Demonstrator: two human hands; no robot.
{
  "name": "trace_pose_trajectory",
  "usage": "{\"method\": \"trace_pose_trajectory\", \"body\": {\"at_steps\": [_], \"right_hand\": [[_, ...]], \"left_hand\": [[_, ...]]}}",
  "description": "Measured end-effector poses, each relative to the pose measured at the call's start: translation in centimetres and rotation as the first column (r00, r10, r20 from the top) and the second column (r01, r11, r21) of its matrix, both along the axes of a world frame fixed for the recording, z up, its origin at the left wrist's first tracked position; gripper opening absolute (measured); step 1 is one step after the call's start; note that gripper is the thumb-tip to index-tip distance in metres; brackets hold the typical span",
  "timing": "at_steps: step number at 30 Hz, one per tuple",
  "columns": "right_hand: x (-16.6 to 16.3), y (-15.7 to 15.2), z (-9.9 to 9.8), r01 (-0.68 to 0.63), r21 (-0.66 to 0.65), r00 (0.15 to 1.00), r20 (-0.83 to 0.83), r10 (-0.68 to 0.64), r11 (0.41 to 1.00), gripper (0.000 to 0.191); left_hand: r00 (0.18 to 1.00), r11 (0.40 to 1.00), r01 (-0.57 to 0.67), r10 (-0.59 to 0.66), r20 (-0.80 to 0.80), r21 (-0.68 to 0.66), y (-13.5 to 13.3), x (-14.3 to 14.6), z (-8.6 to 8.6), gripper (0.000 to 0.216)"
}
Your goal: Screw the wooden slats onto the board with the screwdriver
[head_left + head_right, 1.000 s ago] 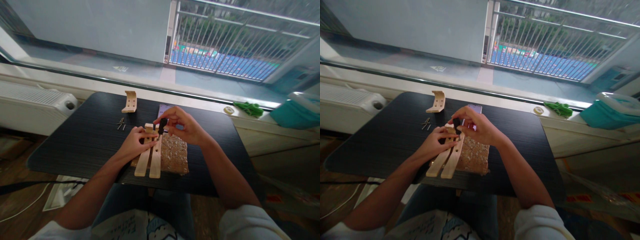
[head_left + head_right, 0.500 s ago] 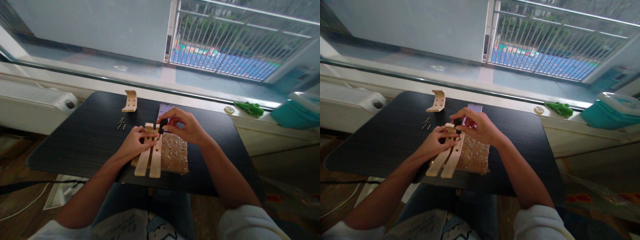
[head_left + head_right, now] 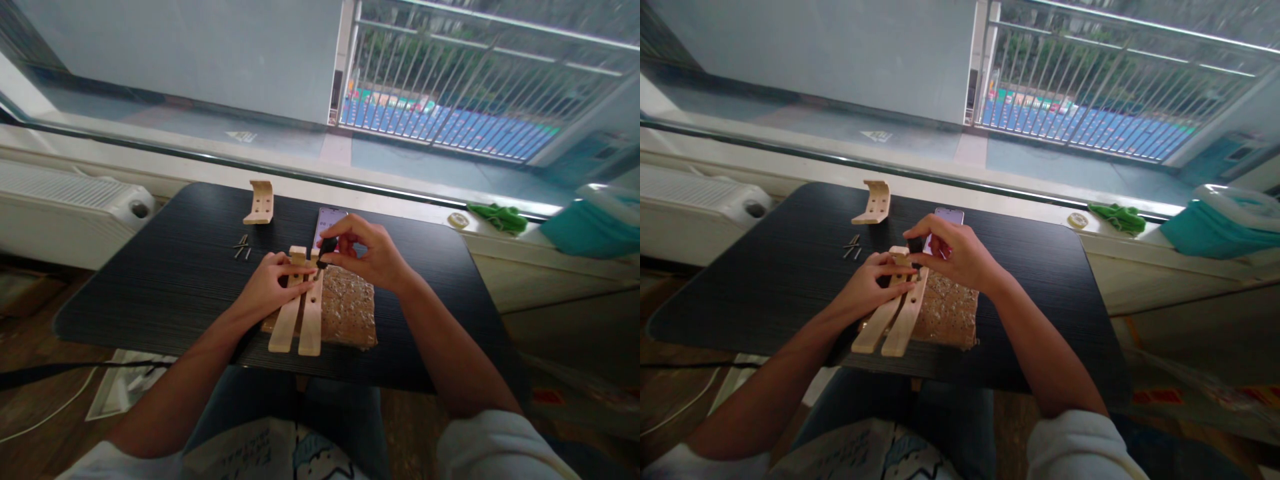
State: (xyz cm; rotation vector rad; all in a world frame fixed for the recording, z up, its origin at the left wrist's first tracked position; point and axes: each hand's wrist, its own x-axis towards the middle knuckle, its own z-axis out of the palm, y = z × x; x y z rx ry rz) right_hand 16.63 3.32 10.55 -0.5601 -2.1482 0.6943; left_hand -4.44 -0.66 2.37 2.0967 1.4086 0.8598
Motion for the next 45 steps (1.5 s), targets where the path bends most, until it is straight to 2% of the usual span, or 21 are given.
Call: {"method": "trace_pose_trajectory", "body": {"at_steps": [6,27,38,45], "right_hand": [[-0.19,-0.03,-0.10,0.072,-0.012,0.997,0.022,-0.072,0.997,0.024],[-0.80,-0.26,-0.35,0.125,-0.036,0.992,-0.008,-0.126,0.991,0.027],[-0.81,-0.27,-0.51,0.078,0.051,0.995,-0.067,-0.075,0.996,0.024],[-0.22,-0.03,-0.30,0.060,0.054,0.998,0.024,-0.061,0.997,0.026]], "left_hand": [[1.000,1.000,-0.003,0.003,0.005,-0.013,0.13,0.04,-0.07,0.029],[1.000,1.000,-0.006,0.006,0.013,-0.016,0.11,0.02,-0.06,0.029],[1.000,1.000,-0.002,0.002,0.012,-0.008,0.11,0.08,-0.03,0.029],[1.000,1.000,-0.003,0.004,0.013,-0.007,0.06,0.04,0.04,0.028]]}}
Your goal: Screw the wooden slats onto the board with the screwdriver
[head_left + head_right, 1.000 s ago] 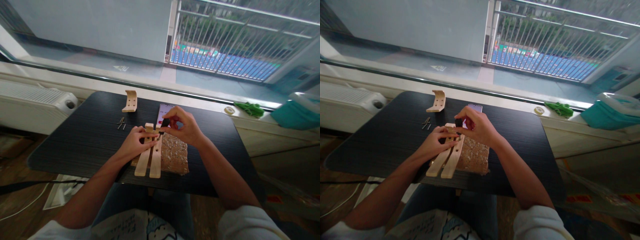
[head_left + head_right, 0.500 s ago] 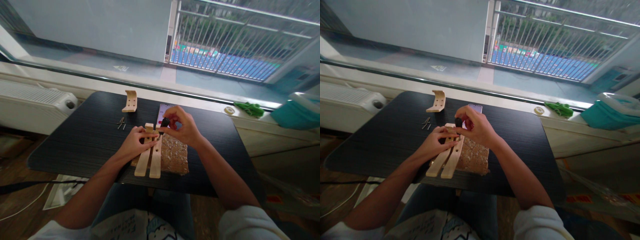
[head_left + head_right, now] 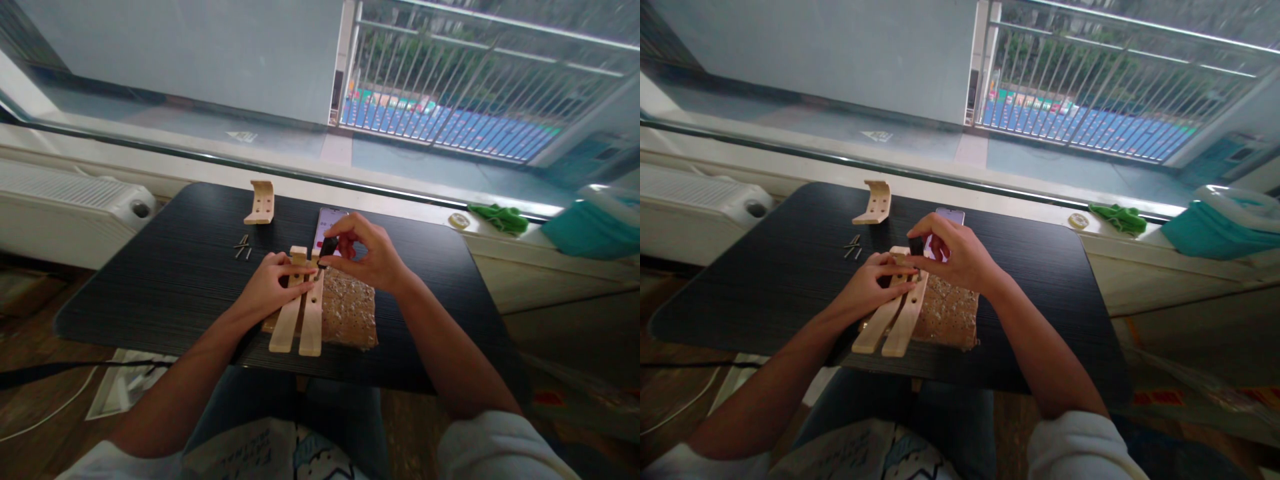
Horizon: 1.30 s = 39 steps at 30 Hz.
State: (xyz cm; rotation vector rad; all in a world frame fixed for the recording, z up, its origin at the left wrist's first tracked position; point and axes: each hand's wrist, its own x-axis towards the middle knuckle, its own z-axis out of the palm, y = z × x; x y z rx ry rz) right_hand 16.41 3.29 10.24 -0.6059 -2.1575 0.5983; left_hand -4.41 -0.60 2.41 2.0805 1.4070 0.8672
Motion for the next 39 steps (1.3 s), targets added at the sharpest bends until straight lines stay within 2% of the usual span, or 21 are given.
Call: {"method": "trace_pose_trajectory", "body": {"at_steps": [5,11,17,27,35,39], "right_hand": [[0.7,0.0,0.6,-0.058,0.024,0.997,0.058,0.056,0.998,0.022],[1.1,0.0,1.2,-0.080,-0.039,0.988,0.127,0.085,0.996,0.024],[1.1,0.1,1.1,-0.117,-0.080,0.987,0.102,0.124,0.990,0.025],[0.8,-0.3,1.2,-0.142,-0.235,0.986,0.052,0.159,0.962,0.022],[0.8,-0.1,1.3,-0.175,-0.094,0.978,0.097,0.184,0.980,0.027],[0.8,-0.3,1.5,-0.154,-0.121,0.980,0.108,0.167,0.981,0.023]], "left_hand": [[1.000,1.000,0.000,0.000,-0.012,0.007,0.0,0.0,0.0,0.030],[1.000,1.000,0.002,-0.002,-0.007,0.005,0.1,0.1,0.0,0.029],[1.000,1.000,-0.006,0.006,-0.008,0.015,0.1,0.1,-0.1,0.029],[1.000,1.000,-0.011,0.011,-0.008,0.013,0.1,0.1,0.1,0.030],[1.000,1.000,-0.011,0.011,-0.009,0.014,0.1,0.1,-0.1,0.029],[1.000,1.000,-0.003,0.003,-0.005,0.029,0.1,0.0,-0.2,0.029]]}}
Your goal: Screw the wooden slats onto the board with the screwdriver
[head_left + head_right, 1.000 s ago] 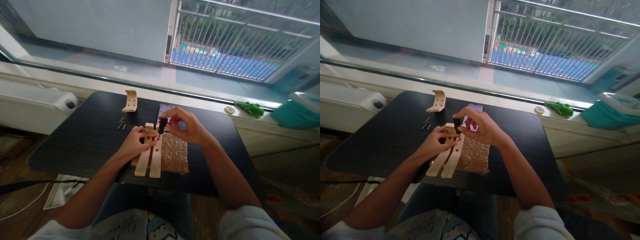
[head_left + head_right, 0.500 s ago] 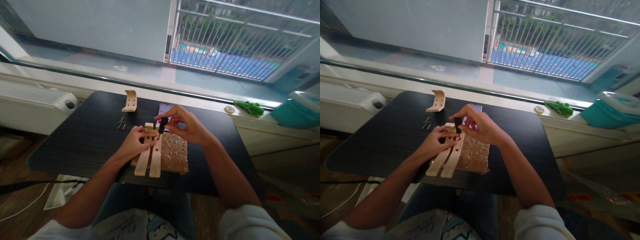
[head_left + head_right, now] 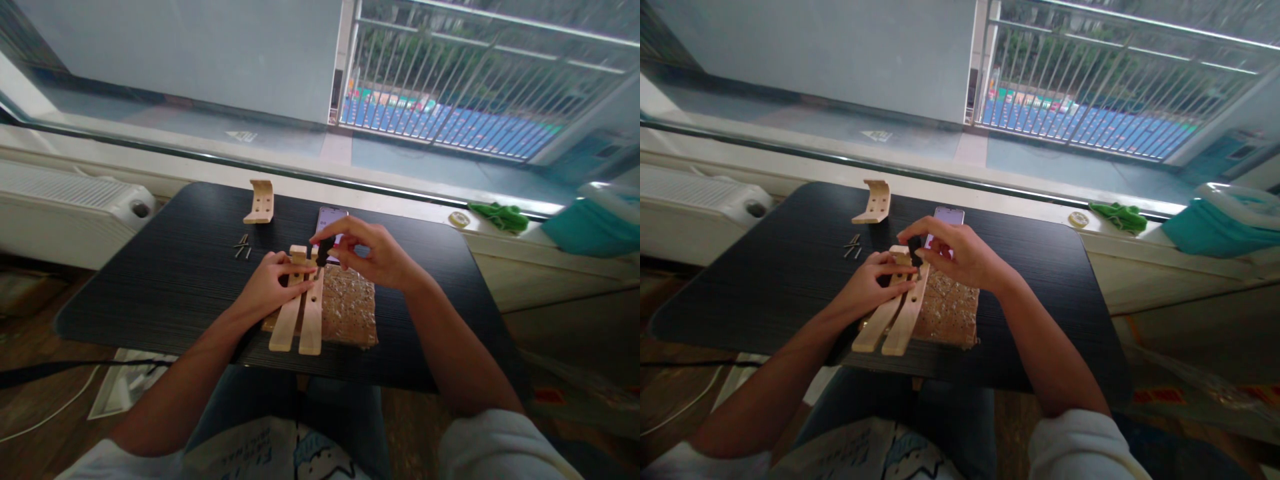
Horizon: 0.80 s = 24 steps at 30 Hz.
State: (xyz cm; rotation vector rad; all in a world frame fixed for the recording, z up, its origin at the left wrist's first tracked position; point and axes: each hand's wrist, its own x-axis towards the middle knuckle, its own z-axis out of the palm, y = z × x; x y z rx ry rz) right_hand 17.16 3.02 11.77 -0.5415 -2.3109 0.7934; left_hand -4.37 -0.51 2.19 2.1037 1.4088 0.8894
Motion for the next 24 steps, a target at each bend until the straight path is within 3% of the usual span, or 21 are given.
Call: {"method": "trace_pose_trajectory", "body": {"at_steps": [14,24], "right_hand": [[0.08,0.26,-0.72,0.081,-0.007,0.997,0.003,-0.080,0.997,0.026],[-0.13,0.22,-0.56,0.132,0.090,0.991,-0.026,-0.130,0.987,0.023]], "left_hand": [[1.000,0.999,0.004,-0.004,-0.005,-0.034,-0.07,-0.06,0.16,0.030],[1.000,1.000,0.006,-0.006,0.004,-0.021,-0.01,-0.03,0.09,0.030]]}}
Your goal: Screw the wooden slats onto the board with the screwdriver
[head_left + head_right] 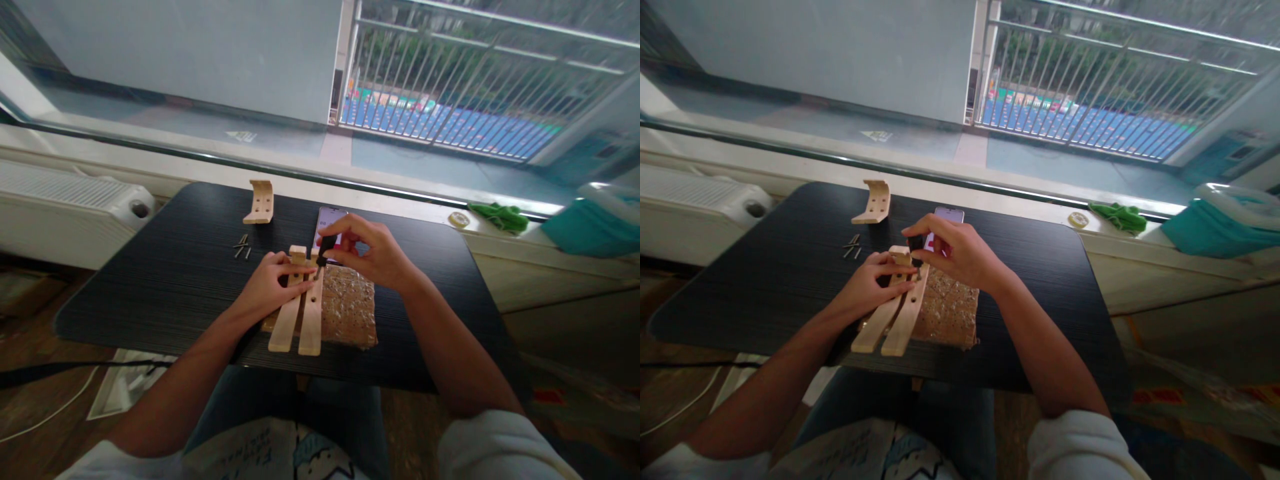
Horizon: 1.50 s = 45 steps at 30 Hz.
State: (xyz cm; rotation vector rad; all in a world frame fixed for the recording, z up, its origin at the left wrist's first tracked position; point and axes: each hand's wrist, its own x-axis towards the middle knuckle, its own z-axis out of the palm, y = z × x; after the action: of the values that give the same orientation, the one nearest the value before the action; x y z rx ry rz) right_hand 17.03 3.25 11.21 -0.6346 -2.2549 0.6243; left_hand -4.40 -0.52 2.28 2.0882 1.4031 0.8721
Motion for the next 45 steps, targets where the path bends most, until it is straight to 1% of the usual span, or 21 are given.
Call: {"method": "trace_pose_trajectory", "body": {"at_steps": [9,14,18,25,31,36,42,45], "right_hand": [[-0.1,0.1,-0.3,0.040,0.003,0.999,-0.009,-0.040,0.999,0.023],[-0.3,0.2,-0.4,0.037,0.015,0.999,-0.041,-0.037,0.999,0.023],[-0.4,0.2,-0.5,0.056,0.004,0.998,-0.031,-0.055,0.998,0.024],[-0.6,0.0,-0.8,0.083,0.047,0.995,-0.051,-0.080,0.995,0.023],[-0.7,-0.1,-0.8,0.118,0.031,0.993,-0.031,-0.117,0.993,0.024],[-0.8,0.0,-1.0,0.131,0.060,0.991,-0.020,-0.130,0.990,0.024],[-0.8,0.0,-1.1,0.107,0.126,0.994,-0.046,-0.102,0.986,0.017],[-0.7,0.0,-1.0,0.089,0.138,0.995,-0.054,-0.082,0.986,0.017]], "left_hand": [[1.000,1.000,0.001,-0.001,-0.006,-0.009,0.0,0.0,0.0,0.029],[1.000,1.000,0.000,0.000,-0.008,-0.013,0.0,0.0,0.0,0.029],[1.000,1.000,-0.010,0.010,-0.004,-0.024,0.0,0.0,0.1,0.030],[1.000,1.000,0.001,-0.001,0.001,-0.004,0.0,0.0,0.0,0.030],[1.000,1.000,-0.009,0.009,-0.003,-0.011,0.0,0.0,-0.1,0.030],[1.000,1.000,-0.006,0.006,0.003,-0.008,0.0,0.0,0.1,0.029],[1.000,1.000,-0.003,0.003,0.002,-0.012,0.0,0.0,0.2,0.028],[1.000,1.000,-0.012,0.012,0.003,-0.023,0.0,0.0,0.2,0.030]]}}
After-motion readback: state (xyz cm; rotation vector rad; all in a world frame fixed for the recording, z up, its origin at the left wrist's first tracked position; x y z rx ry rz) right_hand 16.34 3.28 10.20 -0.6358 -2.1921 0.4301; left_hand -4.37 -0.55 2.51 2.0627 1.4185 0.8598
